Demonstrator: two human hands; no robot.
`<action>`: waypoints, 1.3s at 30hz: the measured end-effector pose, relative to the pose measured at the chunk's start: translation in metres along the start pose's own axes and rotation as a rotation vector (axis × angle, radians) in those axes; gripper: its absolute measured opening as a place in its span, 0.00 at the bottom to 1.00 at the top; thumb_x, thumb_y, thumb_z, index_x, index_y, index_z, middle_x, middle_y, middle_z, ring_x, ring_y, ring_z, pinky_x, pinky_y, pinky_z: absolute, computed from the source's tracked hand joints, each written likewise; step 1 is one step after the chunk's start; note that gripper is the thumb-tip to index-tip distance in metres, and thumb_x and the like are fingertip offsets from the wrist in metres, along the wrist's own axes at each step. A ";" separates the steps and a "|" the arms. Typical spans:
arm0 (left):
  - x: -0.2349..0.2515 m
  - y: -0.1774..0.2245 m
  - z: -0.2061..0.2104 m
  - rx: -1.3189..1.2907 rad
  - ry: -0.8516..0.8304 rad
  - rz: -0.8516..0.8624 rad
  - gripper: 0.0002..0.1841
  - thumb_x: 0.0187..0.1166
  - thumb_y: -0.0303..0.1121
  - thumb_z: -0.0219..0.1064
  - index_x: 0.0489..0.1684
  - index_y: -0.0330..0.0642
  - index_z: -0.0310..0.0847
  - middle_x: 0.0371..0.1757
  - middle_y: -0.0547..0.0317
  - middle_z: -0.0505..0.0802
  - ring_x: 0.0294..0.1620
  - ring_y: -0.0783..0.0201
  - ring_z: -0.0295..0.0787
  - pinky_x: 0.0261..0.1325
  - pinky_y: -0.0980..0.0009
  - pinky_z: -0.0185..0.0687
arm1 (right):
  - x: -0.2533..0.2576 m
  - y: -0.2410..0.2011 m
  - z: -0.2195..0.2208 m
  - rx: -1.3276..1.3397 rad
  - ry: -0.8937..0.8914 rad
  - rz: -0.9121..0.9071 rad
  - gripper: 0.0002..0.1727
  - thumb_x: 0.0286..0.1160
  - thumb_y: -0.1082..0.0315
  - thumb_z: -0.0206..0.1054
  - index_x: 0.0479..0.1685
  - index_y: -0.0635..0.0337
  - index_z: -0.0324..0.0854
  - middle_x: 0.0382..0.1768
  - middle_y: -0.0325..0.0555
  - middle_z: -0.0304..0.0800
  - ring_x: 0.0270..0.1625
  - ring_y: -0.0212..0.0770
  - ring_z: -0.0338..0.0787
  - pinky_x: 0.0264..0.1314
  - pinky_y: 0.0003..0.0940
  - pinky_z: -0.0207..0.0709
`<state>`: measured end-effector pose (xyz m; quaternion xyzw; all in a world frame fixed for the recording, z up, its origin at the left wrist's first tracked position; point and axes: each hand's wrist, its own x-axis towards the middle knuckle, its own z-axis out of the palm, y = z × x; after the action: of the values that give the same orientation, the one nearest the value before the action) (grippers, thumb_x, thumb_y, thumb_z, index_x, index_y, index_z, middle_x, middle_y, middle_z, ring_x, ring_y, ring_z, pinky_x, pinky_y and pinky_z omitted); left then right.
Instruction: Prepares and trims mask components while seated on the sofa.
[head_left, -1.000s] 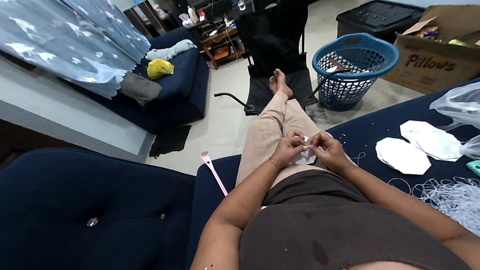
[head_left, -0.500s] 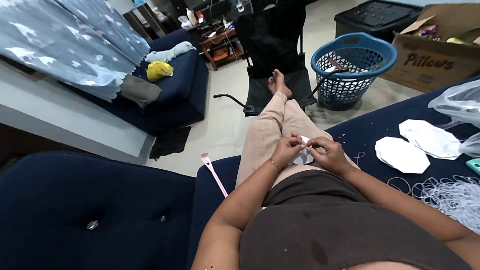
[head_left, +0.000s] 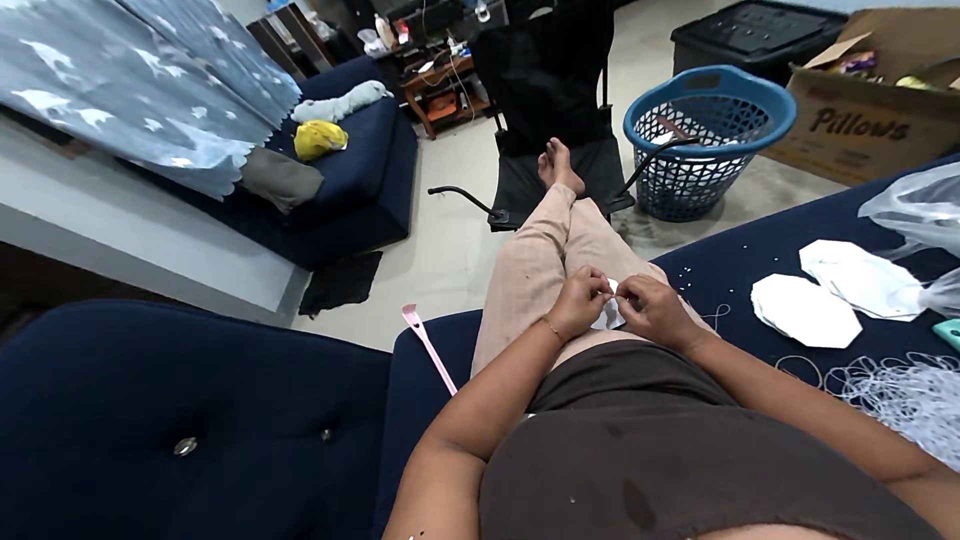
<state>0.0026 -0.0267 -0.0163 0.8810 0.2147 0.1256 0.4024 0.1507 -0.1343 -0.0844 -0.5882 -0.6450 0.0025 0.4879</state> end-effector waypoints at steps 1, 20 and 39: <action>0.000 0.000 -0.001 0.004 -0.003 -0.016 0.10 0.82 0.22 0.61 0.47 0.24 0.88 0.59 0.38 0.86 0.51 0.60 0.86 0.59 0.70 0.82 | -0.001 -0.001 -0.001 0.074 -0.030 0.085 0.10 0.71 0.70 0.62 0.35 0.68 0.86 0.31 0.53 0.88 0.32 0.42 0.87 0.37 0.37 0.82; -0.001 -0.002 0.001 -0.043 0.141 -0.001 0.11 0.84 0.26 0.60 0.46 0.26 0.86 0.54 0.43 0.86 0.41 0.66 0.84 0.49 0.73 0.82 | 0.001 0.001 -0.011 0.791 -0.010 0.490 0.12 0.84 0.72 0.54 0.54 0.65 0.82 0.40 0.39 0.93 0.35 0.31 0.90 0.43 0.29 0.87; 0.002 0.001 -0.003 0.125 0.189 -0.087 0.11 0.85 0.27 0.62 0.48 0.26 0.87 0.56 0.39 0.88 0.49 0.56 0.87 0.60 0.64 0.83 | 0.007 -0.012 -0.026 0.548 -0.258 0.447 0.10 0.85 0.66 0.59 0.41 0.62 0.81 0.29 0.34 0.84 0.29 0.25 0.84 0.36 0.24 0.81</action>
<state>0.0032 -0.0244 -0.0138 0.8783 0.2974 0.1769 0.3298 0.1596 -0.1473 -0.0592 -0.5567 -0.5323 0.3553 0.5295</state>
